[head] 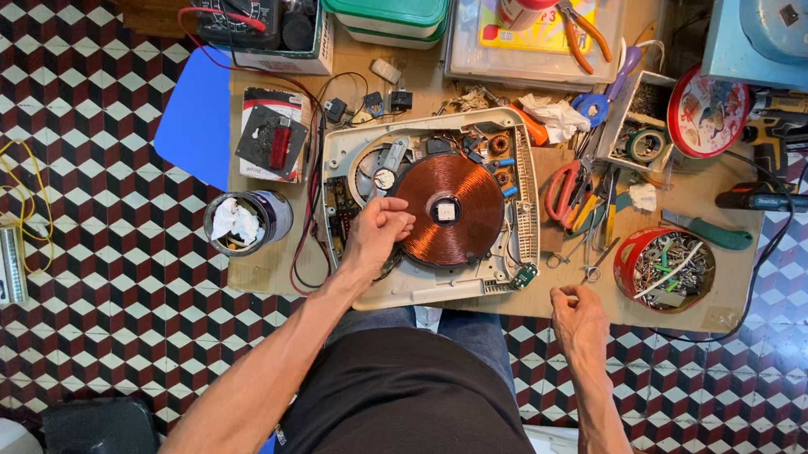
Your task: The person works on an open electronic device containing a large copper coil, using pliers to adjust components and a cordless drill to fasten screws. They repeatedly reposition the device and use their hands to hold and align parts during the repair.
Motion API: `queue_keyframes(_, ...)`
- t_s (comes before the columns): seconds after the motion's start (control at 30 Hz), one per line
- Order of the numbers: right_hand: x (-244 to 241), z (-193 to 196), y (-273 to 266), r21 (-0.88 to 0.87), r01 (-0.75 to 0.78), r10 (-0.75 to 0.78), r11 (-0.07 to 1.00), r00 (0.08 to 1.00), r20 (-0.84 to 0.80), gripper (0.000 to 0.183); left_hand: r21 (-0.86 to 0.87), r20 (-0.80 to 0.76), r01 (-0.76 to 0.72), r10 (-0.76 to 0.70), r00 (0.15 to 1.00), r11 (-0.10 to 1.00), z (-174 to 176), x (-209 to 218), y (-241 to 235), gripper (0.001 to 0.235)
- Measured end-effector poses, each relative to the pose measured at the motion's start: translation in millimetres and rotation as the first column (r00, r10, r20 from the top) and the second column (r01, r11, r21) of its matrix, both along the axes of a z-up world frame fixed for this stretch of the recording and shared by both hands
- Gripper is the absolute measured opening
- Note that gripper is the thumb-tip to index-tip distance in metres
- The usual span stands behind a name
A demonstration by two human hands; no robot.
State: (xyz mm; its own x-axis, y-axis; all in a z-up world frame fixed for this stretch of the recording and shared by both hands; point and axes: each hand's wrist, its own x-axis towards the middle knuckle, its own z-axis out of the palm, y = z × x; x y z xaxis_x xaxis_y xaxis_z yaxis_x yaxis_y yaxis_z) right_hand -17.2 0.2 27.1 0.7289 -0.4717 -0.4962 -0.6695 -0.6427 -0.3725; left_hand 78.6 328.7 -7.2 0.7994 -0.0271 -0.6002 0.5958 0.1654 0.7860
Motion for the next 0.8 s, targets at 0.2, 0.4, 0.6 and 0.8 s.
queue_keyframes(0.2, -9, -1, 21, 0.096, 0.069, -0.062, 0.993, 0.995, -0.08, 0.047, 0.064, 0.074, -0.042, 0.037, 0.997, 0.997, -18, -1, -7, 0.025)
queue_keyframes(0.4, -18, -7, 23, 0.145, 0.018, -0.013, 0.989, 0.999, -0.04, 0.046, 0.652, 0.005, 0.335, -0.446, 0.895, 0.68, -29, 43, -10, 0.039)
queue_keyframes(0.6, 45, -3, 6, 0.232, -0.037, 0.012, 0.972, 0.994, 0.109, 0.037, 0.661, -0.22, 0.532, -0.541, 0.812, 0.529, -22, 81, -20, 0.06)
queue_keyframes(0.8, 210, -38, -22, -0.07, -0.34, 0.342, 0.938, 0.871, 0.353, 0.036, 0.711, -0.443, 0.648, -0.541, 0.715, 0.274, -5, 101, -32, 0.069)
